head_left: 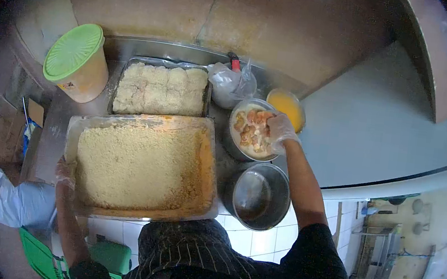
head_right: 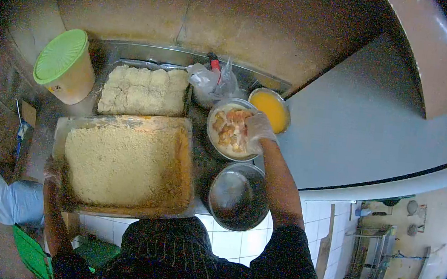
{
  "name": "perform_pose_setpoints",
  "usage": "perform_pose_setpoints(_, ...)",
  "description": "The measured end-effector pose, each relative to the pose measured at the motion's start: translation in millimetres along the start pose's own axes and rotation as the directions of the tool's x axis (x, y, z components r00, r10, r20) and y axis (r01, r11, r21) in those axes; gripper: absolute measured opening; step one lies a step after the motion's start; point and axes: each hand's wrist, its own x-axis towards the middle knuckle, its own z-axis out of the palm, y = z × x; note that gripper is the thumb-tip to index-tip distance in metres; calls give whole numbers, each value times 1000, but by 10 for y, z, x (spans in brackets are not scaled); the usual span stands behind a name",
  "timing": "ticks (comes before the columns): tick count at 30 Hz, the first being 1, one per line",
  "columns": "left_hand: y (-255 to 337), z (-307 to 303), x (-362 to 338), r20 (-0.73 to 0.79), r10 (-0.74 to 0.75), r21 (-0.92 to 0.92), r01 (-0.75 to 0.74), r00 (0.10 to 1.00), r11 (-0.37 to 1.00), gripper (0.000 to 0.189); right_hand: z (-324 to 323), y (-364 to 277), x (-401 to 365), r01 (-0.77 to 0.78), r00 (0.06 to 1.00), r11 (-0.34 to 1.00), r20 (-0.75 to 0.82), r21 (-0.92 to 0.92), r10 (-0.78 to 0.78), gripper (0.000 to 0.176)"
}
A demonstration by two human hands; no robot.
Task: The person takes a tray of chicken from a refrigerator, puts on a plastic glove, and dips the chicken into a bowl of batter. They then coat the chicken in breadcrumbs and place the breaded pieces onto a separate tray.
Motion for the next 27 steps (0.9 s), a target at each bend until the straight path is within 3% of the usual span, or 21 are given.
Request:
perform_pose_setpoints(1, 106, -87, -78, 35, -132, -235, 137, 991, 962, 52, -75, 107, -66, -33, 999, 972, -29, 233, 41, 27)
perform_pose_setpoints(2, 208, -166, -104, 47, -207, -337, 210, 977, 918, 52, -147, 113, -104, -119, 989, 907, -31, 405, 143, 27)
perform_pose_setpoints(4, 835, -480, -345, -70, -114, -351, 82, 991, 933, 50, -296, 20, -153, -292, 920, 685, 0, 667, 392, 27)
perform_pose_setpoints(5, 840, -467, -339, -82, -117, -345, 82, 990, 935, 49, -338, -50, -170, -378, 849, 540, 50, 752, 525, 27)
perform_pose_setpoints(8, 472, -236, -139, -24, -229, -306, 211, 973, 928, 46, -105, -59, -137, -261, 857, 887, -332, 380, 394, 22)
perform_pose_setpoints(14, 709, -321, -137, -12, -305, -254, 292, 952, 922, 48, 220, -321, 56, -345, 938, 935, 72, 77, 340, 29)
perform_pose_setpoints(17, 238, -44, -7, 29, -240, -310, 237, 970, 921, 49, 583, -153, 177, -327, 932, 898, -56, 295, 357, 31)
perform_pose_setpoints(20, -252, 234, 110, 73, -169, -367, 184, 983, 912, 50, 211, -164, 155, -364, 930, 898, 47, 246, 364, 31)
perform_pose_setpoints(21, -112, 170, 44, 66, -187, -325, 198, 980, 925, 49, 42, -169, 88, -308, 952, 938, 50, 162, 304, 31)
perform_pose_setpoints(23, 709, -193, -244, 5, -243, -188, 240, 970, 952, 48, -234, -90, -116, -177, 981, 984, 73, -10, 177, 32)
perform_pose_setpoints(25, 1076, -388, -337, -8, -265, -138, 261, 964, 955, 47, -267, -65, -241, -285, 951, 859, 15, 425, 309, 22)
perform_pose_setpoints(27, 1113, -386, -329, 15, -246, -132, 245, 969, 960, 48, -589, -279, -402, -258, 960, 940, -51, 225, 276, 19)
